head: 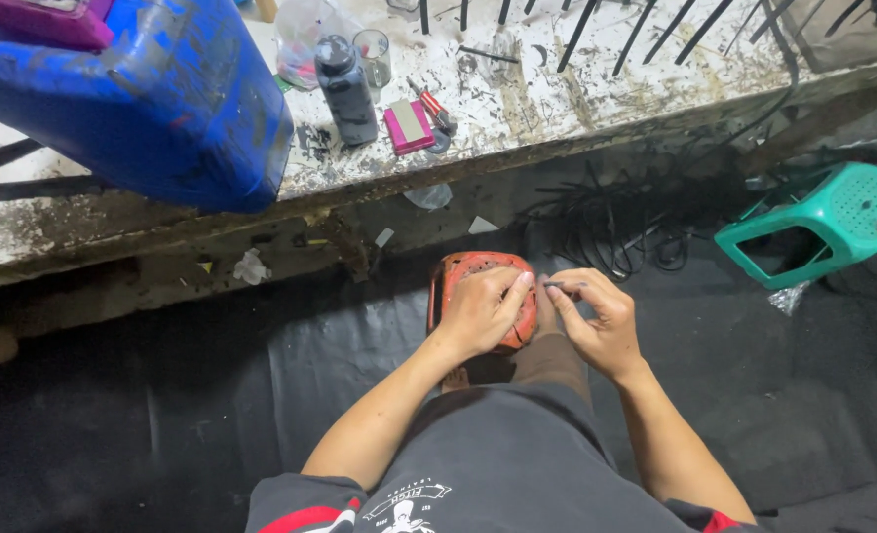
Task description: The person picks up black rubber strips, bends them into a curved shape, and secures them with colorful clothespins on a drying rack. They then use a small roller tool on a blue container to smooth or flatten the strips before repeating the process.
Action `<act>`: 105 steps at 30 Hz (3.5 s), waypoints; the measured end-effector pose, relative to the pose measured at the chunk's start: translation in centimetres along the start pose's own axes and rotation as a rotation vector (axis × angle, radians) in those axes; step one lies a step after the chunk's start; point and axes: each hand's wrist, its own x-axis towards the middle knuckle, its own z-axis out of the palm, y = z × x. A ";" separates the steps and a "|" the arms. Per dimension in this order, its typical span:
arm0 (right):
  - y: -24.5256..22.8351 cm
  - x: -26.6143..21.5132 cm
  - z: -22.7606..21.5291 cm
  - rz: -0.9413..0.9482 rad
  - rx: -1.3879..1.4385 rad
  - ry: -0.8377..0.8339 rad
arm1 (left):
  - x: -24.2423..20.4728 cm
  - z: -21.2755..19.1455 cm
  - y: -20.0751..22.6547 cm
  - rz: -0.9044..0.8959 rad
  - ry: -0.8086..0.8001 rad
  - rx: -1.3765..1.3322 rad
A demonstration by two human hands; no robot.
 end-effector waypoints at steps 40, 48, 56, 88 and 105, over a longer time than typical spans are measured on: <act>0.3 6.4 8.2 -0.112 0.306 -0.287 | -2.2 -7.5 -2.3 -0.237 0.382 0.100; 2.5 8.7 12.2 -0.155 0.372 -0.332 | -2.9 -8.4 -4.5 -0.277 0.527 0.121; -3.0 8.9 20.6 -0.181 0.369 -0.417 | -8.3 -15.8 -7.7 -0.274 0.638 0.153; -17.9 20.9 70.4 -0.110 0.467 -0.524 | -18.4 -61.0 -25.6 -0.421 0.824 0.268; -11.8 28.2 96.1 -0.053 0.009 -0.563 | -13.0 -78.1 -41.2 -0.532 0.824 0.281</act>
